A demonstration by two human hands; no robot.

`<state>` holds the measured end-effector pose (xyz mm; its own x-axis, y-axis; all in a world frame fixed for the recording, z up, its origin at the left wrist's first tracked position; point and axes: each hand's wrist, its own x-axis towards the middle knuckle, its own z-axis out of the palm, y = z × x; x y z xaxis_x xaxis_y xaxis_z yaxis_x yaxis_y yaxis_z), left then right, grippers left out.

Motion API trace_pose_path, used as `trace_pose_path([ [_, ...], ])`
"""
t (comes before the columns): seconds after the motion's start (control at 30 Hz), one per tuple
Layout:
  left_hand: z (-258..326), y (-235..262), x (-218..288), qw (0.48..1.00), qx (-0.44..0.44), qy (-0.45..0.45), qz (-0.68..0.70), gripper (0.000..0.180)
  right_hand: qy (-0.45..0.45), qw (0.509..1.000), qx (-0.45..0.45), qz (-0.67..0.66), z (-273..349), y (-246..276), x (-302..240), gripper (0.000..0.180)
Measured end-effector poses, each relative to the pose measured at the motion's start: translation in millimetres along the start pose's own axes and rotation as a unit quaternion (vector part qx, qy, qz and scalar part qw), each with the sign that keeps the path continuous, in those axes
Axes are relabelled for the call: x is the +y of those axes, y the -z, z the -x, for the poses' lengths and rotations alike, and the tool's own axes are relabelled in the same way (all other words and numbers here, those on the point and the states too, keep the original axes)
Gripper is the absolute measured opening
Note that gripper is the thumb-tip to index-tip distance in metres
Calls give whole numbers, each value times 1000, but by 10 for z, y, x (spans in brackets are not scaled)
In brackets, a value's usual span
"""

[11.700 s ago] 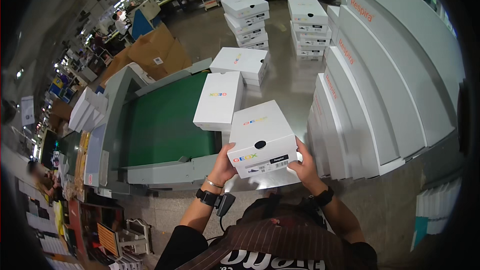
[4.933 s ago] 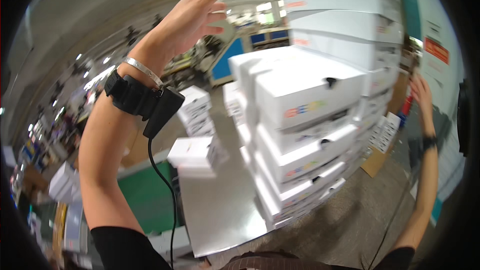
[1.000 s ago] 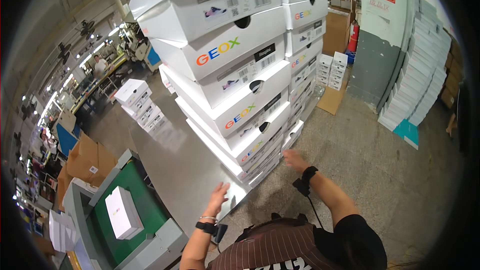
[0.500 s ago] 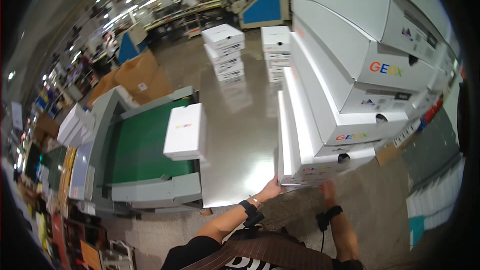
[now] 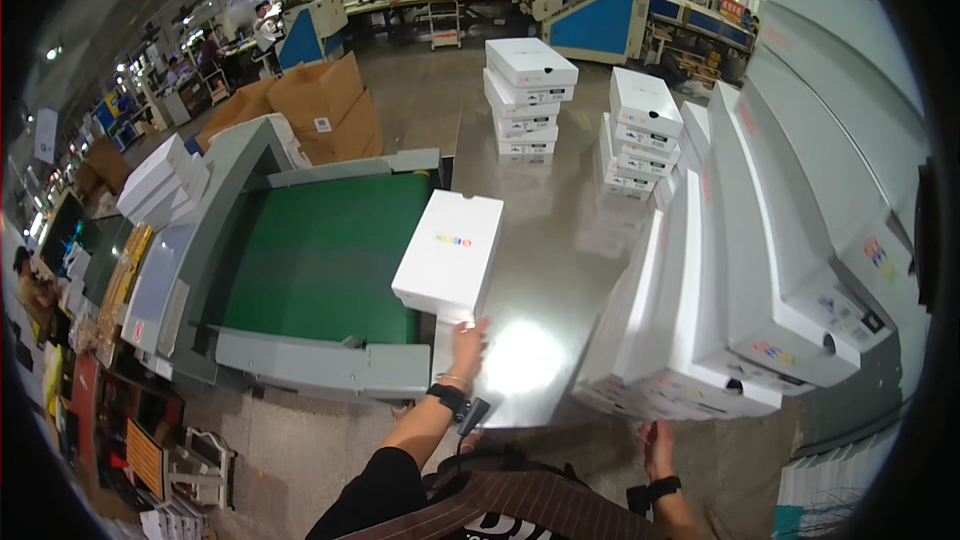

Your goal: Stacking shoeboxes from a workbench onto a vertical pile.

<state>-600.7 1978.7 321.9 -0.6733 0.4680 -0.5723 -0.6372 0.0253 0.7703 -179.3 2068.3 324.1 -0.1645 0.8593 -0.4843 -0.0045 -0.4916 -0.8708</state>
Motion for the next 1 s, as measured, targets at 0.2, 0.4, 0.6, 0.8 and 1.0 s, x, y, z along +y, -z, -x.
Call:
trace_pose_path([
  [0.2,-605,211,595,992,49,37,112,54,-174,985,-13,9,444,-225,559,40],
  [0.4,-588,141,545,992,21,-88,84,51,-142,914,-249,287,438,-1486,418,29],
  [0.6,-1444,665,1481,909,-39,-246,-335,85,253,847,-215,416,186,-2807,-455,30],
  [0.8,-749,697,1238,908,-169,-108,-367,101,340,761,-38,551,-453,-3119,-794,44],
  [1.0,322,770,37,919,-315,-42,-232,82,82,773,-63,626,-279,-3193,-746,63],
])
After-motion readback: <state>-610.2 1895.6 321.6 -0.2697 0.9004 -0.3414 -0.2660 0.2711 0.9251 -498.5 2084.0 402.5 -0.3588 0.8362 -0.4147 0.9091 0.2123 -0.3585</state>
